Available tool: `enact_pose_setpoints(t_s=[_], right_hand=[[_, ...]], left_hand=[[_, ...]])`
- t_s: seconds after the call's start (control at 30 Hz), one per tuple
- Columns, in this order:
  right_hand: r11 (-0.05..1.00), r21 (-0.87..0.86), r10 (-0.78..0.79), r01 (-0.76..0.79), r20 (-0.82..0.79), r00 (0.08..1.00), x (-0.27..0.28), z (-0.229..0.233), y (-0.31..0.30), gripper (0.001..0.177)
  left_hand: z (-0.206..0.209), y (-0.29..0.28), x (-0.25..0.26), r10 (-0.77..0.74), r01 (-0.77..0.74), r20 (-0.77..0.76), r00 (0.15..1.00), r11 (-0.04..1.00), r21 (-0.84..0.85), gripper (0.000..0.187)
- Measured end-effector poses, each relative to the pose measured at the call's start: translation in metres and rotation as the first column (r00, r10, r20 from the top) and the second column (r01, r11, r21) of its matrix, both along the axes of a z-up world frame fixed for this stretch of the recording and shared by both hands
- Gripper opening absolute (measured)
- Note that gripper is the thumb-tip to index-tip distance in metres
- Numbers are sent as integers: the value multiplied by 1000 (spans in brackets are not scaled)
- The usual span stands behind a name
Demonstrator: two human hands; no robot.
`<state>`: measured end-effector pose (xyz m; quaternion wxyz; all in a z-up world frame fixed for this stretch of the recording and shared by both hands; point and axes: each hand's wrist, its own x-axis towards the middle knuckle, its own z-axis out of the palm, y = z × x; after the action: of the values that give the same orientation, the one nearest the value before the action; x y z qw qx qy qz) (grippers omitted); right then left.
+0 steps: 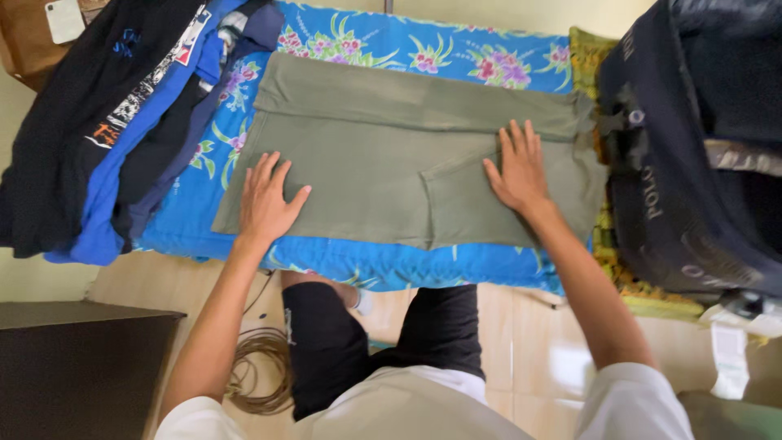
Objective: The person folds a shirt by hand on a bed, smooths the fabric, and places the folded shirt into a suitcase.
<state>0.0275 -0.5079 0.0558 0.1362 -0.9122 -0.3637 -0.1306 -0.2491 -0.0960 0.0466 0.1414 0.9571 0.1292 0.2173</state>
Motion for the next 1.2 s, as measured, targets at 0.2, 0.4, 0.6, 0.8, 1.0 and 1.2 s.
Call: enact_pose_setpoints(t_s=[0.2,0.4,0.6,0.8,1.0,1.2], right_hand=[[997,-18,72,-70,117,990,-51,19,-20,50],[999,-23,41,-39,85,996,-100,34,-48,40],[998,-4,60,-60,104,993,-140,43,-74,27],[999,-24,39,-36,112,993,-159,50,-100,23],[999,-30,-18,22,129,991,-172,47,-127,30],[999,-36,-12,19,183,983,-176,36,-135,33]], left_hand=[[7,2,-8,-115,140,163,980,979,-151,46],[17,4,-14,-246,281,204,948,946,-165,40],[17,5,-19,-297,338,210,931,920,-197,27],[21,0,-22,-278,319,250,927,936,-145,18],[26,-6,-25,-277,317,201,940,925,-207,17],[33,-4,-50,-325,372,244,914,911,-180,10]])
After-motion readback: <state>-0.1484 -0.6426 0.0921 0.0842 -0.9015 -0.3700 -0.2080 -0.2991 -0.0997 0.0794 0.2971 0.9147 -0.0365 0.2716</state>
